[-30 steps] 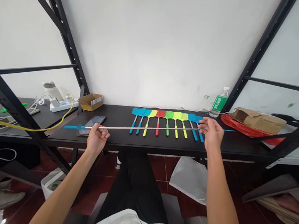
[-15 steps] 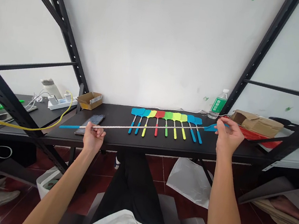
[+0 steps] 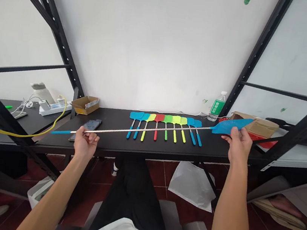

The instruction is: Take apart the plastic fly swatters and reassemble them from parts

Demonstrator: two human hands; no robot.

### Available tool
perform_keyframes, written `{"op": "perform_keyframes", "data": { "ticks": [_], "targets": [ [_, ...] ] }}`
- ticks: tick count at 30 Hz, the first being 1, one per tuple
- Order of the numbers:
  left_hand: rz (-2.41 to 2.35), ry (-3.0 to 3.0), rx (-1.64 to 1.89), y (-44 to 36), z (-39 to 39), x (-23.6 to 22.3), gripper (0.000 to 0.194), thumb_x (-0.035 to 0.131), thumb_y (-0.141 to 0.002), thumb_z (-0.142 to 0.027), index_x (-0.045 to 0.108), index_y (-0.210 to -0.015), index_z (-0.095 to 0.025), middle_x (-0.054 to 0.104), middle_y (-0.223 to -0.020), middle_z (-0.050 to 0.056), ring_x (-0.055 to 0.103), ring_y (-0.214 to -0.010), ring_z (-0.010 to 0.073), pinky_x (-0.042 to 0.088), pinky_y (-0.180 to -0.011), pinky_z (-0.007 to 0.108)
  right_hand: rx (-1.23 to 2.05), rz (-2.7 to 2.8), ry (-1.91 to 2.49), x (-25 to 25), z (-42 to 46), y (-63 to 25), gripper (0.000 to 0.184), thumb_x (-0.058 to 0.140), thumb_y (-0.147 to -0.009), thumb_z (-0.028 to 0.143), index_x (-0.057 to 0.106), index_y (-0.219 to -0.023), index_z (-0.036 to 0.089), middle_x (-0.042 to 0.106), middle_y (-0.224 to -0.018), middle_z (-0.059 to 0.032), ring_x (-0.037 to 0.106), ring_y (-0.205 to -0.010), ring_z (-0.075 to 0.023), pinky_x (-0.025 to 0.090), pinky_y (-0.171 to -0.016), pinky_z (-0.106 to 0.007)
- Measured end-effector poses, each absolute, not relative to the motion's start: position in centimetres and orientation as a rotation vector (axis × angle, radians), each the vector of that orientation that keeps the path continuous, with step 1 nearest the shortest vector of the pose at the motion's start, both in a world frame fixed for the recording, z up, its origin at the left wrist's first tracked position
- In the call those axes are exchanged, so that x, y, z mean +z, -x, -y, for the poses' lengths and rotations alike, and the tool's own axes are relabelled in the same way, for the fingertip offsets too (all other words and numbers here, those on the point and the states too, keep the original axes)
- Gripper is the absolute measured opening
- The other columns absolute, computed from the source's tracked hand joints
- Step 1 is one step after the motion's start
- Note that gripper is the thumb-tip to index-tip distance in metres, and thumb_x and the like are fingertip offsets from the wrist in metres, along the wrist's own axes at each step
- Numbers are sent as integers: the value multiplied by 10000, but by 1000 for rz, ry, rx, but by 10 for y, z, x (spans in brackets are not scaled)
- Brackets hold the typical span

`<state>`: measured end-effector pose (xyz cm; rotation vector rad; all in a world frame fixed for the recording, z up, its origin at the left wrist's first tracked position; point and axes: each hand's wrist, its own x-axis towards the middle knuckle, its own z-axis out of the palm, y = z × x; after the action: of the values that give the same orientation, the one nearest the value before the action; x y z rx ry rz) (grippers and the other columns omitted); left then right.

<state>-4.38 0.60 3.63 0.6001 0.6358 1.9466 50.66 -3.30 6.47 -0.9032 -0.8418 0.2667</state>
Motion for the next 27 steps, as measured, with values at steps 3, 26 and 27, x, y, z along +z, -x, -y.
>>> {"op": "perform_keyframes", "data": {
  "ticks": [3, 26, 27],
  "targets": [
    [-686, -664, 1938, 51, -5, 41, 352, 606, -864, -331, 394, -615, -203, 339, -467, -89, 314, -379, 67, 379, -448, 227, 271, 831, 920, 67, 39, -507, 494, 866, -584, 519, 702, -872, 153, 637, -728, -17, 580, -586, -126, 522, -505, -232],
    [-776, -940, 1825, 50, -1, 44, 434, 426, -878, -407, 263, -511, -243, 168, -409, -76, 226, -314, 88, 378, -404, 259, 523, 775, 1145, 62, 48, -509, 370, 861, -571, 370, 760, -871, 178, 713, -777, -94, 686, -676, -263, 586, -599, -368],
    [-772, -940, 1827, 49, -1, 45, 437, 434, -874, -410, 266, -507, -242, 168, -411, -77, 225, -312, 86, 378, -404, 260, 522, 773, 1144, 63, 49, -508, 370, 857, -575, 369, 760, -876, 178, 714, -783, -96, 687, -682, -265, 587, -606, -374]
  ]
}}
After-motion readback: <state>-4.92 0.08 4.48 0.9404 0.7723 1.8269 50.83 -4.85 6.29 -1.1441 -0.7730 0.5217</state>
